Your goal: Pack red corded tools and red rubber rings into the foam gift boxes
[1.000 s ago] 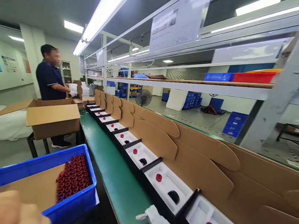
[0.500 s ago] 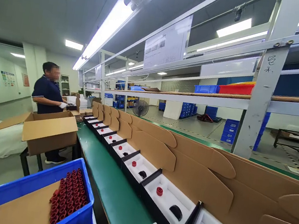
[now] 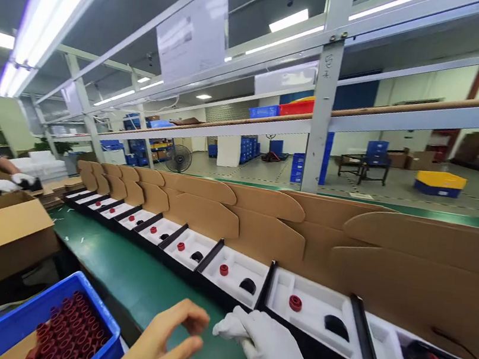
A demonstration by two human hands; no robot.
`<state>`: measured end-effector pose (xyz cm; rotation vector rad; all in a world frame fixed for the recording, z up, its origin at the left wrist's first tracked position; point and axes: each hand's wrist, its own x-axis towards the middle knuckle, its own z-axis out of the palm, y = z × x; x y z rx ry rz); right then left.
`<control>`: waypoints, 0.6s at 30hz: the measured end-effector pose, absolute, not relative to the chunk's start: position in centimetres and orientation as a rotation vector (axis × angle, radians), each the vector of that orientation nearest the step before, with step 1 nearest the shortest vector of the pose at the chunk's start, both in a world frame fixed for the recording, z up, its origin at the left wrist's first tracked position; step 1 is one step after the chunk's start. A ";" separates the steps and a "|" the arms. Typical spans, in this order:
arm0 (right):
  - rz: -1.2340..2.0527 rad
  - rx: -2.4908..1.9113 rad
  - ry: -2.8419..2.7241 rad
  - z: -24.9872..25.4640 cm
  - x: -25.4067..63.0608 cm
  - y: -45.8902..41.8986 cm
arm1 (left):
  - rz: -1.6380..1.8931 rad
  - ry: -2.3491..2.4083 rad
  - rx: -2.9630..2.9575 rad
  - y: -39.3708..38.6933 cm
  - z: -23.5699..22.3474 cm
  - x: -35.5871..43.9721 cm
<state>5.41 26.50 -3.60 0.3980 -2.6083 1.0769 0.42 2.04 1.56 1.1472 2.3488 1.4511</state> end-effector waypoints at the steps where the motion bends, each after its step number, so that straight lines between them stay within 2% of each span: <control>1: 1.027 0.412 -2.578 -3.1 5.8 26.3 | 1.484 2.358 1.066 3.4 0.5 -0.3; 6: 0.636 0.346 -2.612 -5.1 7.2 26.5 | 1.625 2.153 0.801 7.8 -6.7 -3.1; 9: 0.269 0.168 -2.658 -8.8 8.5 29.0 | 1.520 2.132 0.841 8.9 -10.4 -3.6; 11: 0.156 0.003 -2.712 -10.8 9.8 31.1 | 1.420 2.190 0.854 9.3 -12.1 -3.7; 13: 0.204 -0.205 -2.750 -11.7 10.8 32.4 | 1.361 2.243 0.844 9.6 -13.3 -3.7; 18: 0.655 -0.709 -2.718 -11.3 11.3 29.1 | 1.337 2.299 0.907 10.5 -14.5 -3.1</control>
